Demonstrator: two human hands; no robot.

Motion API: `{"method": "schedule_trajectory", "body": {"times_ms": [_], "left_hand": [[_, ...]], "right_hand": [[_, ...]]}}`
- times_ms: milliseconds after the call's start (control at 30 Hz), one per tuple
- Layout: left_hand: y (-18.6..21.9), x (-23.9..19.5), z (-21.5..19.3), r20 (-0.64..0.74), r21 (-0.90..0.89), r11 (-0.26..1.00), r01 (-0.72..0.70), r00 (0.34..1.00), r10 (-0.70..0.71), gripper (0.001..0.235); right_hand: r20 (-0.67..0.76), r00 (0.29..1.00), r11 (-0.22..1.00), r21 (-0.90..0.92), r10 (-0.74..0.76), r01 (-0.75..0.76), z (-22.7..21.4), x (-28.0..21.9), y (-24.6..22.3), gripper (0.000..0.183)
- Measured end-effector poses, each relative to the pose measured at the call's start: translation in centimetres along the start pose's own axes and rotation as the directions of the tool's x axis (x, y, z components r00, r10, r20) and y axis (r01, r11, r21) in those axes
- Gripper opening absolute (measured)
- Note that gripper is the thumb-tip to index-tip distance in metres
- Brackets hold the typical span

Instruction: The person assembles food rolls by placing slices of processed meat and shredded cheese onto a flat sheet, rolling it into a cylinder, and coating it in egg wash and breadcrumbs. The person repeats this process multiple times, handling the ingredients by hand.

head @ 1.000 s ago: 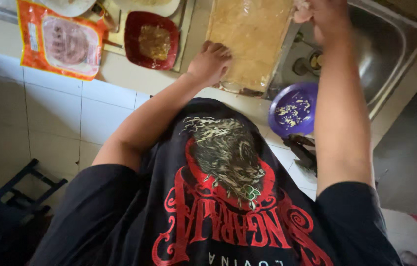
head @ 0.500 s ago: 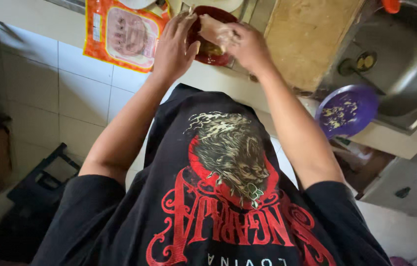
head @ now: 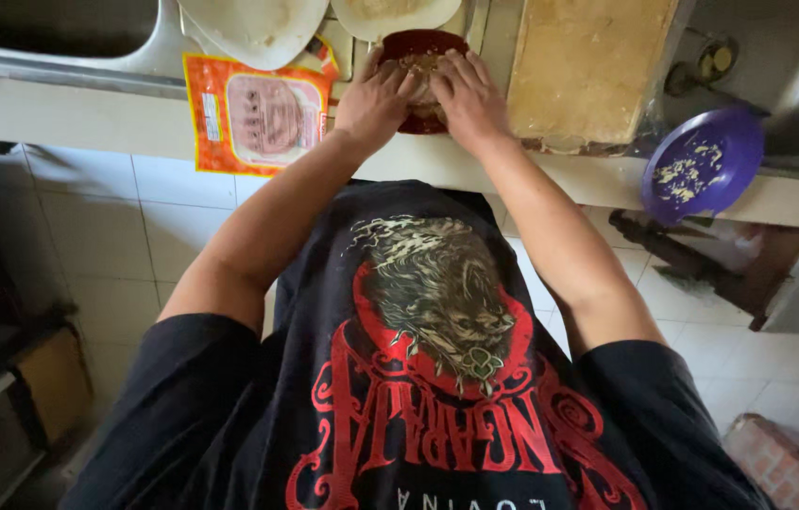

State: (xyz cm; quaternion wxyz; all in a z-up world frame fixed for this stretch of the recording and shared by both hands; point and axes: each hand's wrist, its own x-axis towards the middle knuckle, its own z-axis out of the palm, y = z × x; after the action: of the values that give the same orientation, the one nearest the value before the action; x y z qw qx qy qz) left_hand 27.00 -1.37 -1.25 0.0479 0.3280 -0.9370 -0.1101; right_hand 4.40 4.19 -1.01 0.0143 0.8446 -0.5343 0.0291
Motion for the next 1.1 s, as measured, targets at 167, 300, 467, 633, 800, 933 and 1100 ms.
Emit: {"method": "schedule_trajectory", "body": {"times_ms": [167, 300, 467, 633, 800, 933, 1100], "left_hand": [[-0.5, 1.7, -1.5, 0.143, -0.087, 0.996, 0.026, 0.99, -0.013, 0.052], [-0.3, 2.1, -4.3, 0.17, -0.322, 0.925, 0.2, 0.974, -0.152, 0.064], [-0.6, 2.7, -5.7, 0.385, -0.271, 0.918, 0.288, 0.907, -0.171, 0.055], [0.7, 1.7, -4.5, 0.063, -0.121, 0.982, 0.142, 0.989, -0.135, 0.035], [1.3, -0.3, -3.5, -0.06, -0.175, 0.985, -0.006, 0.998, -0.005, 0.044], [0.8, -0.2, -2.6, 0.039, -0.115, 0.993, -0.01, 0.999, 0.015, 0.042], [0.7, 1.9, -4.7, 0.016, -0.168, 0.985, 0.042, 0.999, -0.04, 0.038]], "right_hand": [[0.196, 0.98, 0.98, 0.183, 0.047, -0.083, -3.1, 2.3, 0.0, 0.051], [0.589, 0.777, 0.85, 0.272, 0.223, -0.451, -7.1, 3.9, 0.6, 0.062], [0.658, 0.715, 0.719, 0.376, 0.237, -0.584, -8.1, 4.3, 2.1, 0.058], [0.323, 0.919, 0.92, 0.238, 0.226, -0.31, -3.7, 1.7, 0.4, 0.031], [0.017, 0.991, 0.984, 0.117, 0.133, -0.135, -1.3, -1.5, -0.4, 0.046], [0.112, 0.99, 0.977, 0.183, 0.09, -0.11, -1.3, -1.6, -1.0, 0.056], [0.37, 0.9, 0.904, 0.26, 0.232, -0.34, -4.0, 2.3, -0.9, 0.061]]}}
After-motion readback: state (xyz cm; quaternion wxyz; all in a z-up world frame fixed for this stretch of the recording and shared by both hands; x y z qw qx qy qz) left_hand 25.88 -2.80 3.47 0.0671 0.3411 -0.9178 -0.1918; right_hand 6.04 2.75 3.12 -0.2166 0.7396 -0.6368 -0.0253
